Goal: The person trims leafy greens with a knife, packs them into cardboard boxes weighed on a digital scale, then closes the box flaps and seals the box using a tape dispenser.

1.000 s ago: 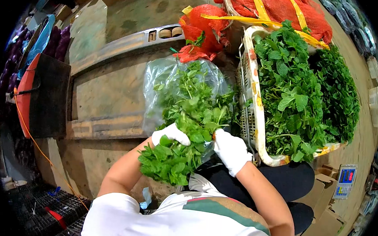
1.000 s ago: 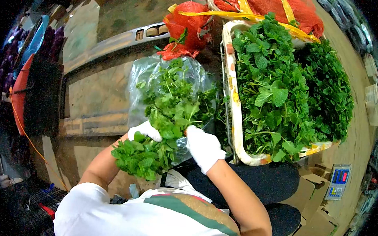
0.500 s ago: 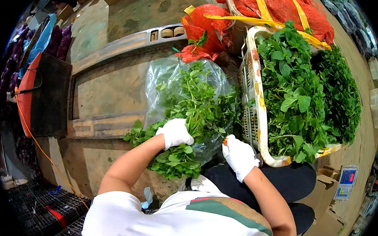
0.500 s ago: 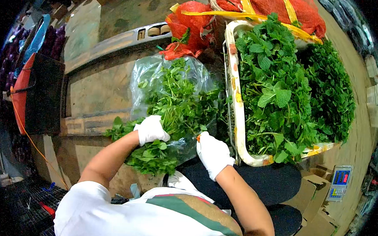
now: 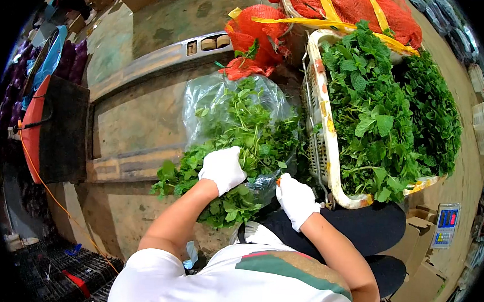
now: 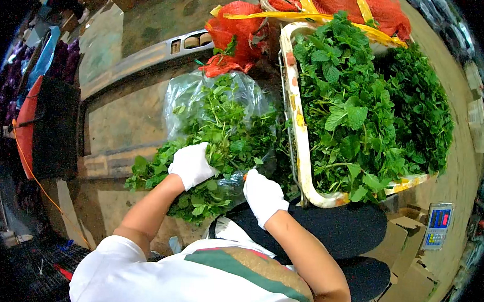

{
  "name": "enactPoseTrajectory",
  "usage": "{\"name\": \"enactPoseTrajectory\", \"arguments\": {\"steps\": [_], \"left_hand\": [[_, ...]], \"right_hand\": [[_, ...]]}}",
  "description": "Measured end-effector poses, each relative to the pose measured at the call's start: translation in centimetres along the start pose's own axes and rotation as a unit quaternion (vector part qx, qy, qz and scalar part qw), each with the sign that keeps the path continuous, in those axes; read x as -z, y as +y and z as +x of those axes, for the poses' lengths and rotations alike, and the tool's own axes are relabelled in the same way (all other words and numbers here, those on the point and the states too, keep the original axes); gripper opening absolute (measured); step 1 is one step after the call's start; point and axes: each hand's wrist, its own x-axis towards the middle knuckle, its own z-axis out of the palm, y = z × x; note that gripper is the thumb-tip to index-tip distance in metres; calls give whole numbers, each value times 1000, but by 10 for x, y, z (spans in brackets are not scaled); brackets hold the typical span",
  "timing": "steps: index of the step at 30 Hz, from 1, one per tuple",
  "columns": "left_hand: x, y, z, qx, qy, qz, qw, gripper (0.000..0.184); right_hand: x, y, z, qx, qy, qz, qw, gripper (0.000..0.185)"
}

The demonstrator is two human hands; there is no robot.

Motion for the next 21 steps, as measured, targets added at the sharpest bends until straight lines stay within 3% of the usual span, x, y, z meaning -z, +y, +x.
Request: {"name": "enactPoseTrajectory", "arguments": {"steps": [1,2,4,5,8,10,13,14,16,17,18,20,21], "left_hand": [[2,11,-7,-34,-11,15,999,32],[4,23,-14,-71,-26,35,997,28],[0,24,-16,-83,5,36,996,26],[1,21,-12,-92,36,41,994,20],[17,-2,-2,-87,155,77,981,16],[24,-3,0,-113,188,90,971,16],[22,-5,-5,-136,165,119,970,17],[22,-6,-6,-142,150,132,969,17],[19,-4,-8,-146,141,123,971,17],[18,0,-10,-161,146,127,968,19],[18,0,-10,-168,155,128,965,21],[26,-2,-10,-227,283,44,931,23],[30,-4,-10,-181,281,-95,937,22]], "right_hand": [[6,-7,5,11,-22,13,1000,18],[-3,-1,16,99,21,3,995,18],[8,-6,16,71,9,11,997,18],[13,-8,11,-6,-44,35,998,19],[7,3,-1,-38,-101,12,994,21],[5,5,-2,-22,-82,5,996,20],[4,-1,1,-3,94,29,995,19],[4,-6,2,-4,98,36,995,19],[6,-10,2,93,232,84,965,20],[4,-11,2,82,149,19,985,22],[12,-15,0,66,110,37,991,20],[-4,6,5,-61,-48,74,994,20],[2,13,2,-43,-95,52,993,20]]}}
